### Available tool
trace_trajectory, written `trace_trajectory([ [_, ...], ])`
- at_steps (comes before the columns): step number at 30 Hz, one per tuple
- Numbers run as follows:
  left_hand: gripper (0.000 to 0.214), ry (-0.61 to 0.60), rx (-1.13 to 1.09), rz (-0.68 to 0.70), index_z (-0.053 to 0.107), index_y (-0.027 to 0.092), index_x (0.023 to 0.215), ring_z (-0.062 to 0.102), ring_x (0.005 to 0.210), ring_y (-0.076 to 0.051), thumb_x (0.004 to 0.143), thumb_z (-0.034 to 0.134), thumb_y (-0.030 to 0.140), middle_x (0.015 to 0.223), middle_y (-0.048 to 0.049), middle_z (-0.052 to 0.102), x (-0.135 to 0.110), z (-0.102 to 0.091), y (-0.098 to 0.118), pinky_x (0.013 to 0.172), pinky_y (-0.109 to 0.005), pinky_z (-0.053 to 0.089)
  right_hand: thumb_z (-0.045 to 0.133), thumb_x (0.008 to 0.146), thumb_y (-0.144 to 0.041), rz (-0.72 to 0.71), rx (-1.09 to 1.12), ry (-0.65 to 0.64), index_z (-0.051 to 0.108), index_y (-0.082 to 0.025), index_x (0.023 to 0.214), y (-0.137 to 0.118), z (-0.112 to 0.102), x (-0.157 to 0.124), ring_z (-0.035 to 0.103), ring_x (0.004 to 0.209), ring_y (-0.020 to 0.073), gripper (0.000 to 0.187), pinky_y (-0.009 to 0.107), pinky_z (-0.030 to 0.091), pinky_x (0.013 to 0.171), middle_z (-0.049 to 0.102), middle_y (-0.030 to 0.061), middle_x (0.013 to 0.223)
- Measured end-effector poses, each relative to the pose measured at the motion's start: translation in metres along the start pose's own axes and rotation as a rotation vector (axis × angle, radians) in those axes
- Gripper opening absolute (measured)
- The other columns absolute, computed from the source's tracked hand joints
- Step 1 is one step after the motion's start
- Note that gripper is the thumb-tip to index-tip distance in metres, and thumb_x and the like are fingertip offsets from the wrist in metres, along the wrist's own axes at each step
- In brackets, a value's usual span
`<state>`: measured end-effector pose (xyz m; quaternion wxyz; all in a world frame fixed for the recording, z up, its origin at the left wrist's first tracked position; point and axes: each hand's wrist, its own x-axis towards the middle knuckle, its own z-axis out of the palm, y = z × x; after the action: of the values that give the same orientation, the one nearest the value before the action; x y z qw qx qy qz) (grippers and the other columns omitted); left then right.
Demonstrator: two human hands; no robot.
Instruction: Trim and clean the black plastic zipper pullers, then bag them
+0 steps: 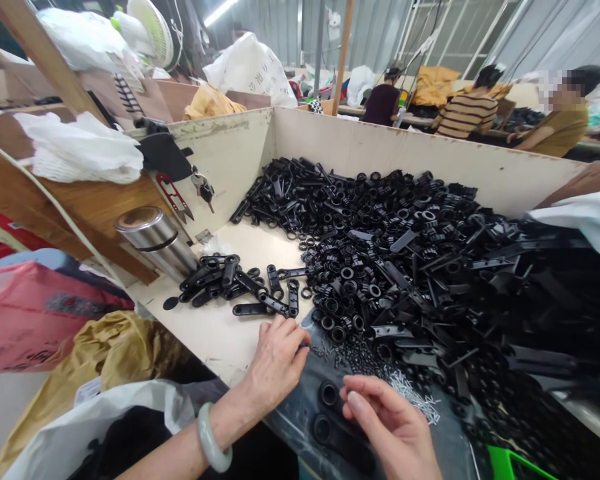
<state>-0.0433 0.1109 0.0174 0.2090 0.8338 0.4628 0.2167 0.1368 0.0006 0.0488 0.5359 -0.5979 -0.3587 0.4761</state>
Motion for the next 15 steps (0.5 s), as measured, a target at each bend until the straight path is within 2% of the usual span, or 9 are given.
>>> trace_trajectory([
  [3,0.014,-0.017,-0.013,0.004,0.066,0.022,0.087,0.053,0.095,-0.025,0.088,0.066,0.008,0.090,-0.0012,0.065,0.004,-0.001,0.000,0.083,-0.042,0.033,0.082,0.079,-0.055,0.020,0.017,0.010,0.080,-0.020,0.094,0.000,0.004,-0.002,0.074,0.069,0.0208,0.038,0.030,0.064,0.068,0.078,0.0095,0.081],
  [7,0.012,-0.042,-0.078,0.006,0.066,0.021,0.081,0.056,0.092,-0.023,0.088,0.068,0.013,0.086,-0.0002,0.067,0.003,-0.014,0.000,0.084,-0.039,0.036,0.082,0.078,-0.055,0.010,0.039,0.015,0.079,-0.019,0.084,-0.001,0.010,0.000,0.073,0.064,0.0199,0.036,0.029,0.063,0.065,0.077,0.0082,0.075],
  [8,0.010,-0.064,-0.165,-0.036,0.066,0.021,0.081,0.058,0.090,-0.022,0.089,0.069,0.016,0.085,0.0000,0.067,0.001,-0.018,0.001,0.083,-0.038,0.037,0.082,0.079,-0.054,0.002,0.034,0.016,0.080,-0.020,0.084,-0.002,0.011,0.000,0.072,0.064,0.0194,0.035,0.028,0.062,0.065,0.076,0.0075,0.074],
  [10,0.008,-0.153,-0.491,-0.199,0.069,0.021,0.082,0.061,0.084,-0.020,0.090,0.069,0.025,0.082,-0.0003,0.070,-0.005,-0.026,0.008,0.079,-0.034,0.041,0.081,0.081,-0.052,-0.041,0.001,0.011,0.080,-0.021,0.085,-0.005,0.013,0.002,0.072,0.068,0.0189,0.032,0.026,0.061,0.065,0.075,0.0068,0.078],
  [13,0.022,-0.280,-1.028,-0.463,0.071,0.018,0.083,0.062,0.077,-0.017,0.088,0.071,0.040,0.078,-0.0017,0.073,-0.019,-0.033,0.022,0.076,-0.029,0.044,0.078,0.085,-0.046,-0.151,-0.083,-0.015,0.080,-0.022,0.085,-0.008,0.017,0.003,0.070,0.074,0.0184,0.024,0.024,0.059,0.066,0.074,0.0064,0.084],
  [15,0.028,-0.281,-1.192,-0.532,0.072,0.017,0.081,0.062,0.076,-0.016,0.086,0.075,0.044,0.075,-0.0021,0.074,-0.027,-0.034,0.031,0.078,-0.028,0.044,0.077,0.086,-0.042,-0.209,-0.122,-0.030,0.080,-0.024,0.086,-0.009,0.020,0.002,0.070,0.074,0.0179,0.019,0.022,0.058,0.065,0.073,0.0059,0.085],
])
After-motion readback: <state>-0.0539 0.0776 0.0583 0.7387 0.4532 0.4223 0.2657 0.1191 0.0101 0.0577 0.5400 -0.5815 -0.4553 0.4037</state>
